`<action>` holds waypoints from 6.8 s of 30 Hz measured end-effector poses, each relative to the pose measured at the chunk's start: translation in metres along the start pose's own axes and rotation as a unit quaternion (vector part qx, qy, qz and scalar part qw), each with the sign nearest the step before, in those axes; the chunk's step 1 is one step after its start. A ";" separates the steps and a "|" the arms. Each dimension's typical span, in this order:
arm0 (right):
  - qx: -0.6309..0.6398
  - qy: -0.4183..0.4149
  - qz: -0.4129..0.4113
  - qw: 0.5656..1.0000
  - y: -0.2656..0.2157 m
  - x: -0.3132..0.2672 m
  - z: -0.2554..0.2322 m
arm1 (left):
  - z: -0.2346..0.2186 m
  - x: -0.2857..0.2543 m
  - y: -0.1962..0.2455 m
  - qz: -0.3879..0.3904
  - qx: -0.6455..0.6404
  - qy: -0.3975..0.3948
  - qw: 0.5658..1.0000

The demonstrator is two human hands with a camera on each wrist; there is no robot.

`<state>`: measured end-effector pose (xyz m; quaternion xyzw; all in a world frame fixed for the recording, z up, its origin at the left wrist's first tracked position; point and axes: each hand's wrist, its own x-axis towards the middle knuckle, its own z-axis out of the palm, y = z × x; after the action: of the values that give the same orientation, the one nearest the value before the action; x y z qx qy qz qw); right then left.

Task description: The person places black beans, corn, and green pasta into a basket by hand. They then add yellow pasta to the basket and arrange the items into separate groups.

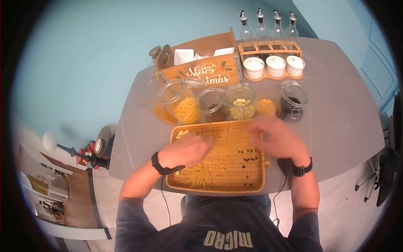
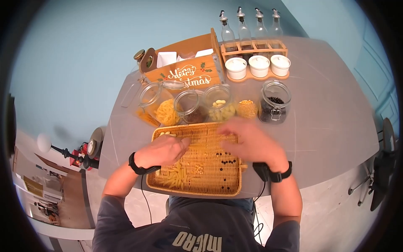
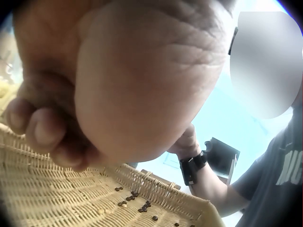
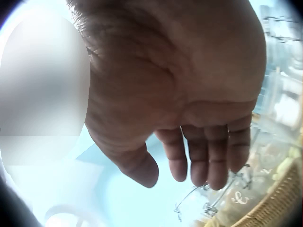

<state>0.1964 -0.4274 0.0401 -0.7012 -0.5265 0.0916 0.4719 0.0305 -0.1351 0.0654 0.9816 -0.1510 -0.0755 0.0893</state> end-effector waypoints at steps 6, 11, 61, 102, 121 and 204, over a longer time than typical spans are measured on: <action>-0.313 -0.059 -0.065 0.946 -0.061 0.025 0.062 | -0.012 0.005 0.031 -0.030 -0.097 0.067 0.993; -0.406 -0.126 -0.061 0.903 -0.040 0.031 0.081 | -0.012 -0.015 0.023 -0.041 -0.159 0.097 0.982; -0.577 -0.144 -0.207 0.777 -0.160 0.165 0.118 | -0.017 -0.055 -0.015 0.013 -0.826 0.430 0.365; -0.217 -0.034 0.059 0.974 -0.079 0.109 0.085 | -0.012 -0.016 0.003 -0.006 -0.239 0.280 0.930; 0.282 -0.092 0.165 0.941 -0.077 0.118 0.068 | -0.048 -0.020 -0.040 -0.005 -0.643 0.251 0.724; 0.286 -0.112 0.211 0.928 -0.089 0.122 0.103 | -0.034 -0.019 -0.040 -0.034 -0.499 0.304 0.811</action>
<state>0.1265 -0.2683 0.0975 -0.6168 -0.3670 0.4139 0.5600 0.0304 -0.0864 0.0928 0.7794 -0.0243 0.1584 0.6057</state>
